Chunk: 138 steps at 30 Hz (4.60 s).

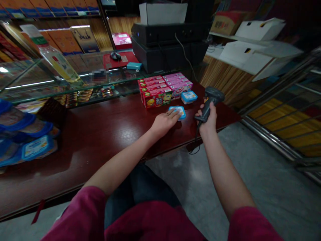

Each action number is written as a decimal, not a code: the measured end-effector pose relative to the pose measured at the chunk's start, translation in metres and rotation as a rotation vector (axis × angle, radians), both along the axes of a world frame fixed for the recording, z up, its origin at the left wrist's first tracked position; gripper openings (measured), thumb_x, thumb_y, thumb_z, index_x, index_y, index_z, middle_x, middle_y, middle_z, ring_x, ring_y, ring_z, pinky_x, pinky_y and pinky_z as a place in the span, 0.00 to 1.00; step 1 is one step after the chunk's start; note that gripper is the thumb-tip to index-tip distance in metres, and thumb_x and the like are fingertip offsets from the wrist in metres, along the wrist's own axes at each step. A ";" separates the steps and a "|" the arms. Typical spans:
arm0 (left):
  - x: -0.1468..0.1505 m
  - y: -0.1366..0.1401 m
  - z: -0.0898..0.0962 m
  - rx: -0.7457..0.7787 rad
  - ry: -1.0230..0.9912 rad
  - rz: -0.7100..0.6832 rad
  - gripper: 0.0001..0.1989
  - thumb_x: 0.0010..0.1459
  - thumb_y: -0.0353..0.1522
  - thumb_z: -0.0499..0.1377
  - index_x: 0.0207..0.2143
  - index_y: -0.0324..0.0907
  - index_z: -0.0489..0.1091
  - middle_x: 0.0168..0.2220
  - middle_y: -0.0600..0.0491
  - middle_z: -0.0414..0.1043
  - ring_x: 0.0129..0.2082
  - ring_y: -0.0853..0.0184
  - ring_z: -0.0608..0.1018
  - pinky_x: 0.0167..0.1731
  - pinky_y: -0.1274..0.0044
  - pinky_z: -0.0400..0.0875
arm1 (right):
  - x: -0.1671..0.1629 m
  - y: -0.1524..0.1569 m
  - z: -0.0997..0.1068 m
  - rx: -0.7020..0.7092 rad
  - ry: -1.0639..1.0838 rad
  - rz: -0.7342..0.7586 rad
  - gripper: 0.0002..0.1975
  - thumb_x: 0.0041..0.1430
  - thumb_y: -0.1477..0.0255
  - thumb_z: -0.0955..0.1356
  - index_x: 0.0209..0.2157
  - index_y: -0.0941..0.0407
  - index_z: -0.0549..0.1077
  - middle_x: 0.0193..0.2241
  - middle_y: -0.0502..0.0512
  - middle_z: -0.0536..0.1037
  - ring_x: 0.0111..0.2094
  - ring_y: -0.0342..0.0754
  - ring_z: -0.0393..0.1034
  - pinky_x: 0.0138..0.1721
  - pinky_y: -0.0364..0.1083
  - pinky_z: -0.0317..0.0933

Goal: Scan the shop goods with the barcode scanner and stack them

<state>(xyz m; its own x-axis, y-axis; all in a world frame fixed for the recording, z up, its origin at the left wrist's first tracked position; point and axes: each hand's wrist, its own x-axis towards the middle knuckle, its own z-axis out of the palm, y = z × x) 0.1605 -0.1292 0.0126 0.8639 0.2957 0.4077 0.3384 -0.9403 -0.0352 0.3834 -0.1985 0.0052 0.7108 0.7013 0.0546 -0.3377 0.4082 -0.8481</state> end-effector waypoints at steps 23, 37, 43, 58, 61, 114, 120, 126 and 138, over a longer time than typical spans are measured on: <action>0.057 0.030 -0.008 -0.151 -0.160 0.152 0.29 0.72 0.22 0.51 0.73 0.34 0.62 0.76 0.35 0.58 0.76 0.54 0.66 0.64 0.62 0.76 | -0.022 -0.009 0.009 0.031 -0.017 0.127 0.29 0.49 0.42 0.79 0.40 0.48 0.74 0.30 0.43 0.79 0.20 0.37 0.65 0.23 0.41 0.65; -0.329 -0.030 0.003 -0.006 -0.230 0.718 0.30 0.77 0.35 0.51 0.78 0.56 0.57 0.77 0.52 0.59 0.78 0.56 0.61 0.77 0.55 0.53 | -0.250 0.037 0.017 -0.117 -0.033 1.078 0.24 0.58 0.48 0.74 0.44 0.53 0.78 0.20 0.42 0.69 0.14 0.40 0.57 0.26 0.45 0.72; -0.436 -0.049 -0.001 -0.067 -0.361 1.009 0.31 0.70 0.37 0.61 0.73 0.48 0.66 0.75 0.43 0.63 0.79 0.45 0.58 0.75 0.44 0.49 | -0.313 0.055 0.015 -0.144 -0.091 1.222 0.19 0.59 0.53 0.75 0.42 0.53 0.77 0.20 0.42 0.70 0.14 0.40 0.57 0.27 0.45 0.72; -0.336 0.027 -0.009 -1.315 -1.374 0.531 0.16 0.72 0.43 0.63 0.54 0.44 0.76 0.50 0.47 0.84 0.50 0.61 0.87 0.58 0.63 0.81 | -0.299 0.069 0.014 -0.174 -0.015 1.087 0.21 0.64 0.51 0.71 0.45 0.54 0.78 0.18 0.41 0.67 0.14 0.38 0.55 0.29 0.41 0.71; -0.305 0.061 -0.001 -1.460 -1.521 0.388 0.17 0.75 0.43 0.58 0.57 0.44 0.74 0.55 0.45 0.83 0.57 0.60 0.85 0.61 0.64 0.80 | -0.287 0.077 0.013 -0.161 -0.041 1.034 0.23 0.61 0.50 0.74 0.44 0.55 0.78 0.18 0.41 0.67 0.14 0.38 0.55 0.28 0.42 0.70; -0.288 0.043 -0.013 -0.318 -0.303 0.242 0.23 0.71 0.40 0.64 0.67 0.51 0.74 0.79 0.43 0.55 0.76 0.47 0.66 0.71 0.49 0.67 | -0.166 0.012 0.015 -0.041 -0.192 0.753 0.29 0.55 0.48 0.78 0.48 0.53 0.77 0.19 0.41 0.69 0.14 0.41 0.62 0.24 0.46 0.70; -0.209 0.037 -0.009 -0.361 -0.351 0.064 0.22 0.72 0.44 0.64 0.64 0.51 0.77 0.70 0.43 0.72 0.69 0.52 0.76 0.67 0.54 0.74 | -0.089 -0.007 0.012 -0.032 -0.210 0.477 0.24 0.53 0.48 0.78 0.37 0.51 0.74 0.18 0.41 0.67 0.14 0.40 0.60 0.22 0.45 0.68; -0.065 0.029 0.016 -0.273 -0.491 -0.064 0.22 0.70 0.36 0.66 0.65 0.51 0.76 0.71 0.43 0.71 0.69 0.53 0.75 0.67 0.56 0.74 | -0.011 -0.011 0.007 0.005 0.040 0.157 0.18 0.62 0.50 0.72 0.39 0.50 0.74 0.19 0.39 0.63 0.16 0.39 0.57 0.25 0.41 0.66; 0.144 0.075 0.016 -0.275 -0.363 0.043 0.23 0.73 0.36 0.61 0.68 0.50 0.73 0.74 0.44 0.65 0.74 0.45 0.66 0.73 0.47 0.62 | 0.017 -0.005 -0.018 0.095 0.129 0.039 0.26 0.56 0.45 0.75 0.44 0.48 0.70 0.21 0.38 0.63 0.20 0.41 0.63 0.32 0.43 0.69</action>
<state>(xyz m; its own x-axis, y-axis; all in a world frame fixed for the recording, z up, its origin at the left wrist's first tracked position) 0.3046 -0.0541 0.0283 0.6641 0.4681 0.5829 0.3219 -0.8828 0.3422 0.4009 -0.2037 -0.0123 0.6888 0.7242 0.0319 -0.4581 0.4690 -0.7551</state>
